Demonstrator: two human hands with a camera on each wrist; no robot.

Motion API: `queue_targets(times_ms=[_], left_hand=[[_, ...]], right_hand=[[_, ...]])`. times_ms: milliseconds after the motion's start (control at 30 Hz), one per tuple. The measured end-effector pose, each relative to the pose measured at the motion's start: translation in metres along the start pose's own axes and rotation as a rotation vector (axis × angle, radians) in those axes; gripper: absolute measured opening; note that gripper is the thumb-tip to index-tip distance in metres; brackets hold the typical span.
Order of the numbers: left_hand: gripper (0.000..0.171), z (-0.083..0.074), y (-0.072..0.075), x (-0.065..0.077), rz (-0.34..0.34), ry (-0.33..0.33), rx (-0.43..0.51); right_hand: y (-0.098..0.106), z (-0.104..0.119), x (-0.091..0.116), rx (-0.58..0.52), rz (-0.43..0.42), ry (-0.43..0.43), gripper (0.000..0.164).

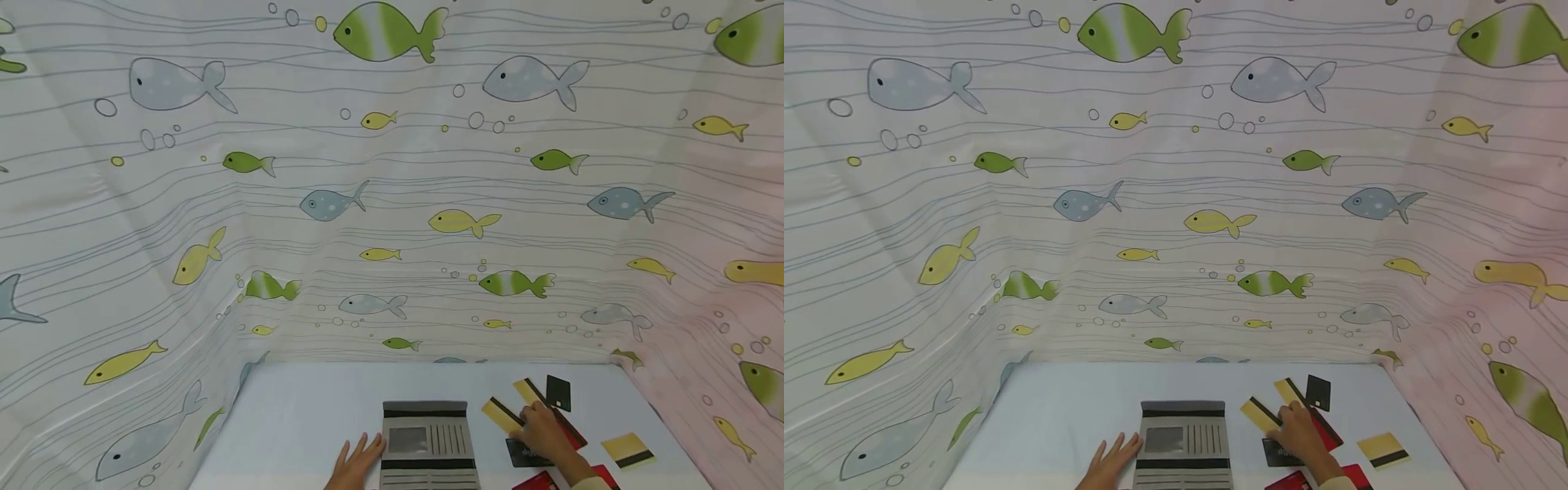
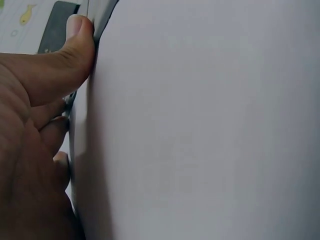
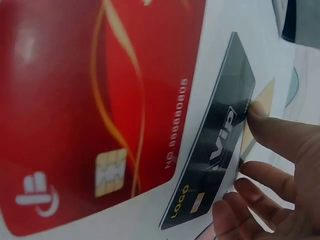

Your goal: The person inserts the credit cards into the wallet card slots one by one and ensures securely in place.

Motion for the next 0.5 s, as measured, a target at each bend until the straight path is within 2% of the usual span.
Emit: queue_targets(times_ms=[167,433,500], left_hand=[[0.094,-0.001,-0.002,0.001,-0.032,-0.021,-0.050],[0.099,0.001,-0.003,0.001,-0.021,0.012,-0.071],[0.098,0.003,-0.004,0.000,-0.022,0.008,-0.085]], right_hand=[[0.003,0.001,-0.005,-0.046,0.032,-0.028,0.041],[0.003,-0.005,-0.017,-0.100,0.214,-0.171,0.049],[0.005,-0.005,-0.019,-0.111,0.229,-0.170,0.052]])
Point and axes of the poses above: each hand's wrist, its own x-axis away from the middle knuckle, its own y-axis out of the back of the hand, z = x × y, the point moved 3 cm from there along -x, towards the middle knuckle, and after that the axes turned 1 degree about y, right-handed, at the moved point
